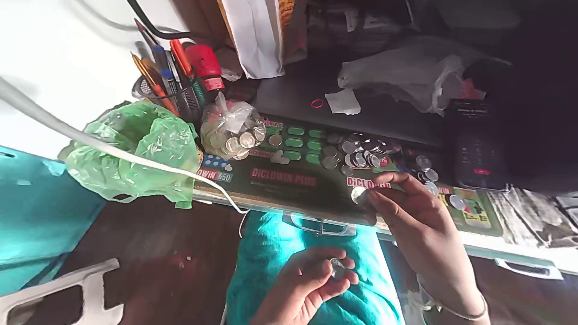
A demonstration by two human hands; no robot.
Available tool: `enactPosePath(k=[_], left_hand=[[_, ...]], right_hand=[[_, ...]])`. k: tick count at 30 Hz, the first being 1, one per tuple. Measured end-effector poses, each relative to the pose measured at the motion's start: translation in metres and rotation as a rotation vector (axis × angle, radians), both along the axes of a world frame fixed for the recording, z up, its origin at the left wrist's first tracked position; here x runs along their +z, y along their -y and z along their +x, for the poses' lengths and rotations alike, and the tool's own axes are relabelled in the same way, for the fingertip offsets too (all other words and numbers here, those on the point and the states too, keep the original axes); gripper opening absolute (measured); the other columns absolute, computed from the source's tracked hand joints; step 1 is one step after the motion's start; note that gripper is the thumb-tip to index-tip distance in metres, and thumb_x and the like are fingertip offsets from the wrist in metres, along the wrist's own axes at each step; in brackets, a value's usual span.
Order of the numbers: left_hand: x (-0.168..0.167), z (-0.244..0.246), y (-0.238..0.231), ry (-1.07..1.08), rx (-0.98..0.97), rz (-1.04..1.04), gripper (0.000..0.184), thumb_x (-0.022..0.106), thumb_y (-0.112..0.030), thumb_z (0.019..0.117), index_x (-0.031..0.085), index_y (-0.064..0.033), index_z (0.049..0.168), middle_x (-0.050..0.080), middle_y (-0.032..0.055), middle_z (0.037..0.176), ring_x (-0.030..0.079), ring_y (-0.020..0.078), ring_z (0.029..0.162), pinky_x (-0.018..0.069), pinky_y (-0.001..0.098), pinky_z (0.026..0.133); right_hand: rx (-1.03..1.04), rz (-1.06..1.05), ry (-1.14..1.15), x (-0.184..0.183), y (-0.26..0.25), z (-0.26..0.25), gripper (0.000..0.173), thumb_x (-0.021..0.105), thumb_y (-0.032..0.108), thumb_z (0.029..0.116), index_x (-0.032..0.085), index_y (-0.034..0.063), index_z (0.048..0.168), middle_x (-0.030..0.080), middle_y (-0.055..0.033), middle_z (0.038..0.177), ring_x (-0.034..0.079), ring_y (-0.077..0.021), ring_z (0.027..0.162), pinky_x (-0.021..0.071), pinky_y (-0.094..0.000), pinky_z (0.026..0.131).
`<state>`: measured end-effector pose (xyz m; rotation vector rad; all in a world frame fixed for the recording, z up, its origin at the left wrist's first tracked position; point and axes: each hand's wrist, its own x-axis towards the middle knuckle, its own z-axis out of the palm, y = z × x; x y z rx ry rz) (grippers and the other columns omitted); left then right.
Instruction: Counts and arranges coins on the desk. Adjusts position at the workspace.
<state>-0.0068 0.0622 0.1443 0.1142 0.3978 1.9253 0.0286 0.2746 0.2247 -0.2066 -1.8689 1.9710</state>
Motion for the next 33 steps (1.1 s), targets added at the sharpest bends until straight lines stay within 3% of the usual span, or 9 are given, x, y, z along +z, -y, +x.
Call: enactPosePath(k=[6,12,16,20,22,24,28,30,33], left_hand=[[0.005,0.001,-0.004,0.024,0.007,-0.046,0.027,0.06,-0.01,0.1009,0.07,-0.0036,0.125,0.071,0.0126,0.121,0.071,0.021,0.111,0.057,0.0299,0.098],[0.016,0.002,-0.008,0.05,0.087,-0.139,0.024,0.061,-0.005,0.0984,0.072,-0.0045,0.12,0.074,0.0108,0.114,0.073,0.0192,0.105,0.0582,0.0305,0.096],[0.018,-0.001,-0.008,0.026,0.087,-0.164,0.025,0.058,-0.003,0.0994,0.071,-0.0038,0.121,0.074,0.0092,0.114,0.073,0.0182,0.106,0.0581,0.0305,0.097],[0.018,-0.001,-0.007,0.019,0.079,-0.166,0.025,0.058,-0.003,0.1,0.071,-0.0042,0.122,0.074,0.0079,0.117,0.073,0.0169,0.105,0.0584,0.0304,0.096],[0.017,-0.002,-0.007,0.029,0.079,-0.159,0.025,0.06,-0.004,0.0998,0.071,-0.0042,0.122,0.074,0.008,0.116,0.073,0.0164,0.104,0.0587,0.03,0.095],[0.015,-0.002,-0.006,0.029,0.075,-0.132,0.025,0.06,-0.005,0.1002,0.07,-0.0039,0.123,0.074,0.0084,0.115,0.073,0.0165,0.105,0.0582,0.0302,0.096],[0.014,-0.003,-0.004,0.052,0.052,-0.108,0.027,0.057,-0.003,0.1006,0.069,-0.0023,0.125,0.072,0.012,0.119,0.072,0.0218,0.109,0.0569,0.0327,0.099],[0.012,-0.003,-0.003,0.063,0.044,-0.087,0.028,0.057,-0.004,0.1009,0.068,-0.0019,0.126,0.072,0.0131,0.121,0.071,0.023,0.111,0.057,0.033,0.099],[0.007,-0.004,-0.001,0.069,0.023,-0.034,0.03,0.059,-0.006,0.101,0.066,-0.0014,0.13,0.071,0.0144,0.122,0.071,0.0237,0.112,0.0563,0.0332,0.1]], right_hand=[[0.014,-0.042,-0.009,-0.004,-0.003,0.017,0.018,0.063,0.003,0.0983,0.059,0.0053,0.115,0.075,-0.0025,0.091,0.071,-0.0081,0.075,0.0601,-0.0227,0.069],[0.084,0.411,0.16,-0.005,0.015,0.037,0.017,0.072,0.013,0.092,0.064,0.0064,0.106,0.074,0.0059,0.094,0.07,0.0015,0.085,0.0606,-0.0158,0.077],[0.068,0.535,0.153,-0.007,0.018,0.043,0.016,0.072,0.015,0.0926,0.064,0.0072,0.104,0.074,0.006,0.092,0.069,0.0038,0.085,0.0587,-0.0128,0.076],[0.052,0.697,0.144,-0.009,0.023,0.042,0.015,0.073,0.022,0.0926,0.065,0.0109,0.099,0.071,0.0043,0.089,0.062,0.0054,0.079,0.0491,-0.0073,0.068],[0.026,0.812,0.132,-0.008,0.027,0.039,0.014,0.072,0.024,0.093,0.065,0.0119,0.097,0.068,0.0027,0.087,0.058,0.0033,0.082,0.0452,-0.0071,0.071],[0.005,0.922,0.109,-0.006,0.028,0.032,0.012,0.07,0.025,0.0939,0.067,0.0133,0.095,0.065,0.0014,0.086,0.056,-0.0012,0.085,0.0426,-0.0099,0.074],[-0.152,1.138,0.076,0.0,0.018,0.002,0.02,0.064,0.024,0.0982,0.078,0.0109,0.097,0.072,-0.0038,0.088,0.063,-0.0147,0.088,0.0498,-0.0238,0.08],[-0.227,1.278,0.121,0.0,0.009,-0.021,0.024,0.059,0.018,0.0994,0.08,0.011,0.108,0.071,-0.0092,0.093,0.064,-0.0255,0.09,0.052,-0.0365,0.08],[-0.174,1.424,0.202,-0.003,-0.002,-0.051,0.032,0.059,0.006,0.099,0.075,0.0147,0.125,0.062,-0.019,0.103,0.058,-0.0387,0.097,0.0502,-0.0499,0.08]])
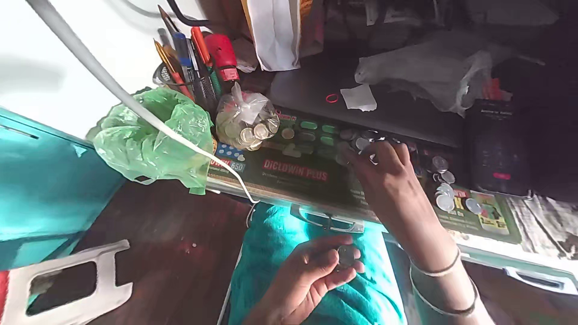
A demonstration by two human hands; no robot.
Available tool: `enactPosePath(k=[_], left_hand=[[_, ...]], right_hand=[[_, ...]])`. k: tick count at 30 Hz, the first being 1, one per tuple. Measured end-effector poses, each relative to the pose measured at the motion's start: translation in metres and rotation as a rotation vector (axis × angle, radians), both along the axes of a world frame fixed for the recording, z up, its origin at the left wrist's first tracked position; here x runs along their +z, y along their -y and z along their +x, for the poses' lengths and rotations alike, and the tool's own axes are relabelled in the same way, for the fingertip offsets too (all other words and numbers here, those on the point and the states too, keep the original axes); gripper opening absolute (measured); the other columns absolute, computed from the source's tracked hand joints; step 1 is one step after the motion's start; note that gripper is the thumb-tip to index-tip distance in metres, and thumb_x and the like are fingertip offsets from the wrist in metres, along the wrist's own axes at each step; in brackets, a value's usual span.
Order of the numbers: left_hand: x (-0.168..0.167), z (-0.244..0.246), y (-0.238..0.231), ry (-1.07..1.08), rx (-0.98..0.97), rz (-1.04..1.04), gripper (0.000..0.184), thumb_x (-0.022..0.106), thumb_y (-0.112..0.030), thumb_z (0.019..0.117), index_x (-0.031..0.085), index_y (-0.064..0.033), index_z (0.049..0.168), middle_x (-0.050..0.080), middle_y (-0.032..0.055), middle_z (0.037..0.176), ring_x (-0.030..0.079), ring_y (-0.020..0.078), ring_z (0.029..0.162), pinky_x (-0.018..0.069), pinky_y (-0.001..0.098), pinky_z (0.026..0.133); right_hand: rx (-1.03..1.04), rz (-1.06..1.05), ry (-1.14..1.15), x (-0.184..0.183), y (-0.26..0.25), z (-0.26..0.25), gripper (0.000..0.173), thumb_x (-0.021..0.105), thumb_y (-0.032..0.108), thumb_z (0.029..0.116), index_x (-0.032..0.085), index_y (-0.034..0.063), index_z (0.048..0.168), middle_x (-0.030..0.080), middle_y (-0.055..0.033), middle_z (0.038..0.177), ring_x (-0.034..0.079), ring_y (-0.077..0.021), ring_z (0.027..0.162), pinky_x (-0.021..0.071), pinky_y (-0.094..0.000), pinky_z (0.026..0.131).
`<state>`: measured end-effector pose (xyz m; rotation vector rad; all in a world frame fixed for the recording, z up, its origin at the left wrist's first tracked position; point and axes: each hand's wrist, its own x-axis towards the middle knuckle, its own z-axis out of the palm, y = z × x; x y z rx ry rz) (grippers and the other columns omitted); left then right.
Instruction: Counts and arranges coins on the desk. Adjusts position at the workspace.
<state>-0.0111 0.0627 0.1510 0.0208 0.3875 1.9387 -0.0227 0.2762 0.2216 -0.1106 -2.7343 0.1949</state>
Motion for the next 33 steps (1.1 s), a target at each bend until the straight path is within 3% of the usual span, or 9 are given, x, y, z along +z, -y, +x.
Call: enactPosePath(k=[4,7,9,10,13,18,22,27,33], left_hand=[[-0.003,-0.002,0.004,-0.002,-0.011,0.021,0.028,0.059,-0.007,0.1011,0.069,-0.0024,0.127,0.071,0.0142,0.123,0.07,0.0236,0.114,0.0557,0.0331,0.101],[-0.004,-0.005,0.005,-0.008,-0.016,0.004,0.025,0.06,-0.007,0.1008,0.07,-0.0037,0.124,0.071,0.014,0.122,0.071,0.0235,0.113,0.0561,0.0333,0.101],[-0.005,-0.007,0.004,-0.011,-0.01,0.003,0.025,0.06,-0.007,0.1006,0.07,-0.0041,0.124,0.071,0.0135,0.122,0.071,0.0232,0.112,0.0559,0.0327,0.101],[-0.006,-0.007,0.004,-0.013,-0.005,0.007,0.026,0.06,-0.008,0.1005,0.07,-0.0041,0.124,0.072,0.013,0.122,0.071,0.0228,0.112,0.0558,0.0324,0.101],[-0.009,-0.007,0.003,-0.023,0.002,0.032,0.027,0.06,-0.009,0.1012,0.07,-0.0042,0.125,0.072,0.012,0.121,0.071,0.0212,0.112,0.0559,0.0313,0.101],[-0.008,-0.006,0.001,-0.03,0.002,0.037,0.027,0.059,-0.009,0.1012,0.069,-0.0041,0.126,0.072,0.012,0.121,0.071,0.0207,0.11,0.0565,0.0303,0.099],[-0.006,-0.004,0.002,-0.042,0.01,0.017,0.027,0.059,-0.01,0.1011,0.07,-0.0049,0.125,0.072,0.0107,0.12,0.071,0.0196,0.11,0.0569,0.0296,0.098],[-0.001,-0.003,0.008,-0.067,0.02,-0.072,0.026,0.062,-0.015,0.1001,0.072,-0.0075,0.123,0.073,0.008,0.117,0.072,0.0165,0.106,0.0581,0.0274,0.095],[0.002,-0.003,0.002,-0.053,-0.017,-0.067,0.027,0.06,-0.013,0.1015,0.07,-0.0056,0.125,0.073,0.0108,0.12,0.072,0.0187,0.11,0.0575,0.0288,0.098]], right_hand=[[0.047,0.046,0.003,-0.004,0.0,-0.017,0.023,0.061,0.003,0.0979,0.077,0.0098,0.113,0.064,-0.0208,0.106,0.059,-0.0408,0.101,0.0505,-0.0511,0.08],[0.011,-0.099,-0.104,-0.003,0.005,-0.011,0.023,0.057,0.011,0.1002,0.079,0.0067,0.105,0.069,-0.0126,0.099,0.063,-0.0278,0.095,0.0535,-0.0414,0.082],[-0.025,-0.379,-0.19,0.001,0.008,0.0,0.024,0.057,0.018,0.1011,0.077,0.0053,0.102,0.07,-0.0033,0.093,0.063,-0.0051,0.083,0.0536,-0.0183,0.076],[-0.002,-0.6,-0.203,0.003,0.008,0.007,0.023,0.058,0.018,0.1016,0.075,0.003,0.103,0.069,0.0008,0.091,0.062,0.0019,0.077,0.0532,-0.0121,0.07],[0.136,-1.293,-0.175,0.009,0.004,0.022,0.017,0.058,0.013,0.104,0.072,0.004,0.105,0.074,0.0009,0.089,0.069,-0.0049,0.071,0.06,-0.0204,0.065],[0.242,-1.588,-0.178,0.01,-0.002,0.029,0.019,0.059,0.006,0.1021,0.076,-0.0003,0.107,0.075,-0.0051,0.09,0.071,-0.0079,0.073,0.0614,-0.0221,0.065],[0.193,-1.434,-0.21,0.01,-0.002,0.039,0.019,0.061,0.004,0.1,0.074,-0.0023,0.112,0.076,-0.0047,0.094,0.071,-0.0089,0.074,0.0622,-0.0235,0.068],[-0.244,-0.513,-0.318,0.009,-0.026,0.085,0.022,0.064,0.016,0.0973,0.078,0.0036,0.107,0.075,-0.0026,0.097,0.068,0.001,0.082,0.0575,-0.0142,0.075],[-0.449,-0.326,-0.174,0.011,-0.063,0.121,0.028,0.058,0.028,0.1005,0.078,0.0101,0.11,0.074,-0.0036,0.101,0.066,-0.0047,0.085,0.0531,-0.0199,0.073]])
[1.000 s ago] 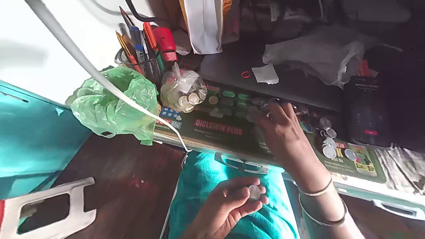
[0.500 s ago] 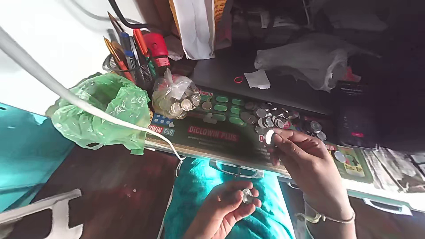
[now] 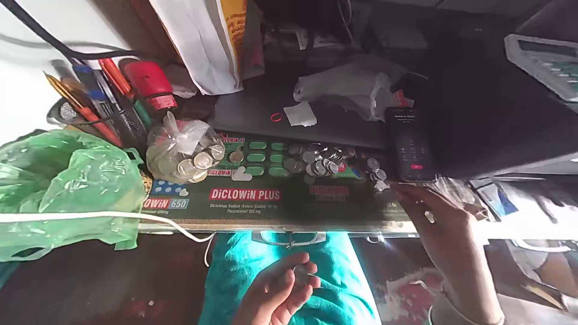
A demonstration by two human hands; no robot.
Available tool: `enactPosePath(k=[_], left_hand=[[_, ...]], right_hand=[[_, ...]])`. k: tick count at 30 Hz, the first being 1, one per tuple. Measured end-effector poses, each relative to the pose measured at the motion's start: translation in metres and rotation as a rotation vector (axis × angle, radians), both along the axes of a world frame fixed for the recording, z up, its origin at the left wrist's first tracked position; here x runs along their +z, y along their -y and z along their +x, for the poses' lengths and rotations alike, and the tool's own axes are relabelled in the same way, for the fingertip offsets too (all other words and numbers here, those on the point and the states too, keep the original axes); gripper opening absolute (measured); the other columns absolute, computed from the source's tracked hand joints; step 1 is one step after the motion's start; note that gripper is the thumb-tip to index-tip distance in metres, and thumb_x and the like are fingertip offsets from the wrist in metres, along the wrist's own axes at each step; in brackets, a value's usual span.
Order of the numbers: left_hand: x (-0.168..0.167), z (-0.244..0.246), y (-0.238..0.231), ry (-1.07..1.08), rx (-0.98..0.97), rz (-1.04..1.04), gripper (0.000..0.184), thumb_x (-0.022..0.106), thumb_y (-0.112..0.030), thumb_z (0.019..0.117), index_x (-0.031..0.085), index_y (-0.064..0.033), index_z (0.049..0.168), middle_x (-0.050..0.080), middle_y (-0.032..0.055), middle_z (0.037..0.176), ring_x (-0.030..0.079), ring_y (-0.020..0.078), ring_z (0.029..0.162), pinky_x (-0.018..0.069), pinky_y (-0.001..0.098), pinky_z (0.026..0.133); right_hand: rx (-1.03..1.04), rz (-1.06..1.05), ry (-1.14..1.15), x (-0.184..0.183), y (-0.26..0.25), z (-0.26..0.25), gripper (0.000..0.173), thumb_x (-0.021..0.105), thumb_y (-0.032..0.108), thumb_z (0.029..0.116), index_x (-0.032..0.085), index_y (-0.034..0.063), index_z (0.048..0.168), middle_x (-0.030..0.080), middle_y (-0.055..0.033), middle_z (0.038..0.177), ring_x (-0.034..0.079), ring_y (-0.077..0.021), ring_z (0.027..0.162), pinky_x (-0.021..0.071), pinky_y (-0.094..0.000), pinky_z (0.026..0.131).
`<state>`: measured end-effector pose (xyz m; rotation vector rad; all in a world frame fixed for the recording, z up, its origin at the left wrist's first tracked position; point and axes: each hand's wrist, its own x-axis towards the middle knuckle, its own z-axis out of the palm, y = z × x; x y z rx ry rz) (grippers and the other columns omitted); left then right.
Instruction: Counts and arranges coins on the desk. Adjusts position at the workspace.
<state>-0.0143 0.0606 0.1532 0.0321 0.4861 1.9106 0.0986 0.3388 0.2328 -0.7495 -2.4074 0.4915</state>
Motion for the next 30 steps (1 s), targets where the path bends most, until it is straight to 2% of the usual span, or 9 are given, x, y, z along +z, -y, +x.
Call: enactPosePath(k=[3,6,12,16,20,23,25,28,30], left_hand=[[0.002,0.001,-0.002,-0.024,-0.026,0.006,0.027,0.06,-0.015,0.1014,0.071,-0.0072,0.125,0.072,0.01,0.121,0.071,0.0187,0.11,0.057,0.0292,0.098],[0.001,0.002,-0.001,-0.034,-0.02,0.016,0.027,0.059,-0.014,0.1017,0.071,-0.0071,0.125,0.072,0.0099,0.122,0.071,0.0188,0.11,0.057,0.0293,0.098],[-0.003,0.003,-0.001,-0.023,-0.016,0.022,0.027,0.058,-0.012,0.1021,0.069,-0.0057,0.126,0.072,0.0104,0.121,0.071,0.0202,0.111,0.0565,0.0304,0.099],[-0.005,0.003,-0.003,-0.011,-0.028,0.06,0.028,0.054,-0.011,0.1043,0.068,-0.0048,0.127,0.072,0.0113,0.121,0.071,0.0213,0.111,0.0559,0.032,0.101],[-0.007,0.002,0.002,0.002,-0.037,0.092,0.028,0.054,-0.011,0.1046,0.068,-0.0055,0.128,0.071,0.0107,0.123,0.07,0.0214,0.113,0.0547,0.0328,0.103],[-0.012,0.001,0.005,0.029,-0.024,0.101,0.028,0.054,-0.009,0.1039,0.068,-0.0039,0.128,0.071,0.0121,0.122,0.07,0.0226,0.113,0.0545,0.0338,0.103],[-0.013,-0.001,0.008,0.022,-0.019,0.085,0.028,0.052,-0.008,0.1045,0.067,-0.0042,0.127,0.072,0.0116,0.122,0.07,0.0221,0.113,0.0546,0.0333,0.103],[-0.018,-0.004,0.01,0.017,-0.021,0.127,0.028,0.054,-0.012,0.1046,0.067,-0.0045,0.129,0.071,0.0115,0.123,0.069,0.0219,0.114,0.0538,0.0334,0.104],[-0.019,-0.005,0.011,0.021,-0.018,0.134,0.028,0.056,-0.013,0.1041,0.067,-0.0045,0.129,0.071,0.0116,0.123,0.07,0.0225,0.114,0.0541,0.0339,0.103]], right_hand=[[-0.017,0.084,0.055,-0.003,0.001,-0.005,0.028,0.057,0.028,0.1,0.079,0.0108,0.107,0.075,-0.0066,0.1,0.067,-0.015,0.087,0.0535,-0.0314,0.077],[-0.033,0.147,0.035,-0.005,0.001,-0.006,0.027,0.058,0.026,0.0996,0.079,0.0093,0.107,0.074,-0.0103,0.1,0.068,-0.0205,0.088,0.0543,-0.0357,0.078],[0.034,0.149,-0.005,0.0,0.011,-0.008,0.027,0.06,0.024,0.1003,0.078,0.0054,0.106,0.073,-0.0114,0.096,0.066,-0.0152,0.086,0.0521,-0.0267,0.077],[0.191,0.189,-0.017,0.001,0.032,-0.052,0.026,0.059,0.023,0.0998,0.079,0.007,0.105,0.071,-0.0114,0.091,0.064,-0.0218,0.087,0.0509,-0.0358,0.081],[0.357,0.21,0.02,-0.006,0.053,-0.109,0.026,0.058,0.024,0.1007,0.08,0.0115,0.108,0.068,-0.0089,0.091,0.062,-0.0252,0.09,0.0508,-0.0382,0.081],[0.386,0.273,0.14,-0.011,0.06,-0.142,0.028,0.062,0.028,0.1001,0.078,0.0096,0.113,0.065,-0.0164,0.1,0.06,-0.0375,0.098,0.0499,-0.0526,0.084],[0.383,0.356,0.213,-0.014,0.066,-0.156,0.023,0.066,0.022,0.0983,0.078,0.0048,0.108,0.066,-0.021,0.104,0.062,-0.0434,0.101,0.0497,-0.0585,0.082],[0.385,0.462,0.195,-0.012,0.071,-0.159,0.017,0.062,0.011,0.0982,0.077,0.0039,0.098,0.07,-0.0182,0.102,0.065,-0.0401,0.097,0.0493,-0.0554,0.079],[0.38,0.341,0.058,-0.006,0.07,-0.151,0.025,0.056,0.017,0.1015,0.078,0.004,0.101,0.069,-0.0148,0.095,0.064,-0.0321,0.094,0.0502,-0.0472,0.082]])
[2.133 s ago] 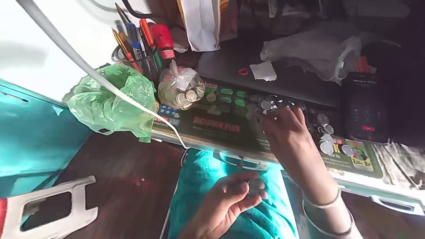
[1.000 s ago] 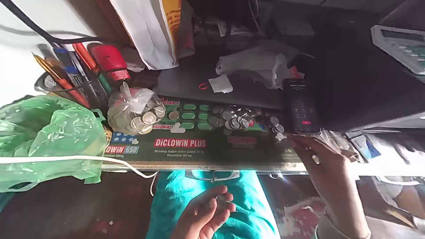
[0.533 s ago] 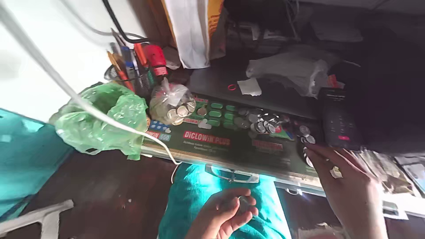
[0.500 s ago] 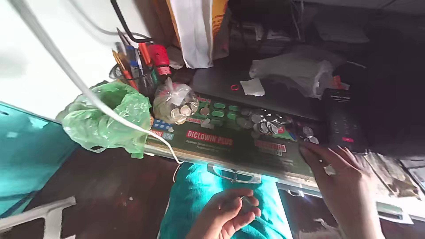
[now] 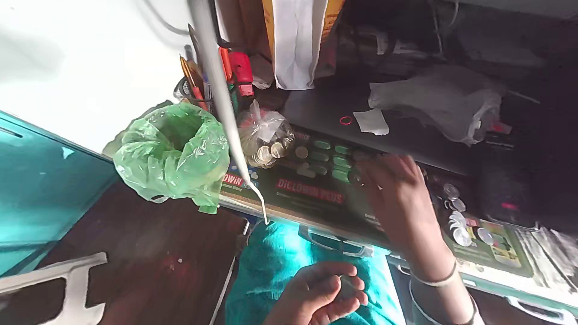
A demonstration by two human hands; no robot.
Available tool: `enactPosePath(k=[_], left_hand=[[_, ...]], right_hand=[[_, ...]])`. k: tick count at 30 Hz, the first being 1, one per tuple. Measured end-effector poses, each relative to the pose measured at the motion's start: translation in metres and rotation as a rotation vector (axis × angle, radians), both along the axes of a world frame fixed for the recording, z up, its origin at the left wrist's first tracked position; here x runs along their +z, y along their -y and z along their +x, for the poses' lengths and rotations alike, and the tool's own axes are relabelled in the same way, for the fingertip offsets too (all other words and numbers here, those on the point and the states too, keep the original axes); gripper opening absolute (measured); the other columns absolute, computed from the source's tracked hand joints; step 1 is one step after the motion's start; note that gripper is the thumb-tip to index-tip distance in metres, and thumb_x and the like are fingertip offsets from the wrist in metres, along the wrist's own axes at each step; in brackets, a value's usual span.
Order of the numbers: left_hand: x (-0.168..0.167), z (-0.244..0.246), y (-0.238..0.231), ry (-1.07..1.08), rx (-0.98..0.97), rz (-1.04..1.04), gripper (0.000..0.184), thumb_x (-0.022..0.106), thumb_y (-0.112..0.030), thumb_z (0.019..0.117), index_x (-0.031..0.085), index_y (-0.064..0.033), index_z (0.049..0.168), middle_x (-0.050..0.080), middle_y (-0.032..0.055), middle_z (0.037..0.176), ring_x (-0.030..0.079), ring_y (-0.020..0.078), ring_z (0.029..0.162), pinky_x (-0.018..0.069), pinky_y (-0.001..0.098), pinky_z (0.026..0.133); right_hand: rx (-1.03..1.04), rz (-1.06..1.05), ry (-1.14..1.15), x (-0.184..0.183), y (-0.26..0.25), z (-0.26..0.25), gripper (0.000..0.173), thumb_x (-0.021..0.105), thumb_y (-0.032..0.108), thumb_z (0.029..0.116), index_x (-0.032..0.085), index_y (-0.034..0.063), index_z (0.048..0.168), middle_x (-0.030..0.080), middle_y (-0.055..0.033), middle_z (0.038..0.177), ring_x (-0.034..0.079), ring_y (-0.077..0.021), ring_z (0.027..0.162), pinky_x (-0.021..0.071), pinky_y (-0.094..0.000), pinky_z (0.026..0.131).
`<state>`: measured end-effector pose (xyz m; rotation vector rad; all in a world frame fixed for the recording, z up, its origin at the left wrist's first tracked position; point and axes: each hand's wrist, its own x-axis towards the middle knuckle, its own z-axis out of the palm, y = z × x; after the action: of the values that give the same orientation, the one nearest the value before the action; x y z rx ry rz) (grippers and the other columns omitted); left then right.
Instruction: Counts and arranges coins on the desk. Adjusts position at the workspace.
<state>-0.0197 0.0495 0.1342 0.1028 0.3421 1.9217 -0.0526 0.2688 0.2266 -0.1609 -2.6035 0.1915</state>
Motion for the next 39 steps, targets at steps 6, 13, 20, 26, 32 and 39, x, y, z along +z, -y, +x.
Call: enactPosePath(k=[6,13,20,26,32,39], left_hand=[[0.001,-0.004,0.0,0.006,0.0,-0.029,0.028,0.053,-0.01,0.1048,0.067,-0.0043,0.128,0.072,0.0112,0.121,0.07,0.0209,0.113,0.0546,0.0323,0.103],[0.003,-0.001,-0.003,-0.019,-0.017,-0.021,0.028,0.057,-0.014,0.1032,0.069,-0.0057,0.127,0.071,0.0099,0.121,0.07,0.0196,0.113,0.0553,0.0306,0.101],[0.008,0.006,-0.003,-0.006,-0.004,-0.112,0.027,0.058,-0.016,0.1024,0.072,-0.006,0.123,0.073,0.0097,0.12,0.071,0.0175,0.11,0.0571,0.0286,0.098],[0.012,0.009,-0.016,-0.035,-0.08,-0.065,0.028,0.057,-0.017,0.1035,0.071,-0.0081,0.125,0.072,0.0091,0.121,0.07,0.0181,0.111,0.0562,0.0295,0.1],[0.008,0.012,-0.017,0.0,-0.079,-0.032,0.027,0.055,-0.014,0.1042,0.07,-0.0058,0.126,0.071,0.0112,0.121,0.07,0.0204,0.111,0.0557,0.0313,0.1],[0.007,0.008,-0.012,0.036,-0.054,-0.057,0.027,0.053,-0.01,0.1048,0.068,-0.0047,0.126,0.072,0.0121,0.12,0.071,0.0216,0.111,0.055,0.0323,0.102]], right_hand=[[0.095,-0.875,-0.112,0.015,-0.007,0.031,0.017,0.06,0.015,0.1018,0.071,0.0041,0.106,0.07,0.0059,0.086,0.063,0.0018,0.07,0.0546,-0.0137,0.064],[0.231,-1.341,-0.082,0.013,-0.017,0.054,0.016,0.057,0.011,0.1036,0.071,0.0037,0.102,0.071,0.0006,0.083,0.064,-0.0036,0.067,0.0557,-0.0178,0.063],[-0.229,-0.625,-0.189,0.014,-0.069,0.127,0.018,0.062,0.018,0.0995,0.074,0.0046,0.103,0.071,0.0045,0.091,0.065,0.003,0.078,0.0564,-0.0151,0.071],[-0.385,-0.222,0.106,0.012,-0.08,0.144,0.031,0.055,0.031,0.1007,0.078,0.0096,0.102,0.071,-0.0085,0.095,0.066,-0.0192,0.087,0.0534,-0.0387,0.078],[-0.423,-0.111,0.0,0.012,-0.069,0.129,0.032,0.057,0.03,0.1012,0.078,0.0068,0.107,0.072,-0.015,0.096,0.067,-0.0289,0.088,0.0531,-0.0452,0.078],[-0.073,-0.094,-0.045,-0.001,-0.021,0.062,0.025,0.057,0.017,0.1008,0.08,0.0096,0.11,0.07,-0.0124,0.093,0.064,-0.0267,0.089,0.0516,-0.0377,0.08]])
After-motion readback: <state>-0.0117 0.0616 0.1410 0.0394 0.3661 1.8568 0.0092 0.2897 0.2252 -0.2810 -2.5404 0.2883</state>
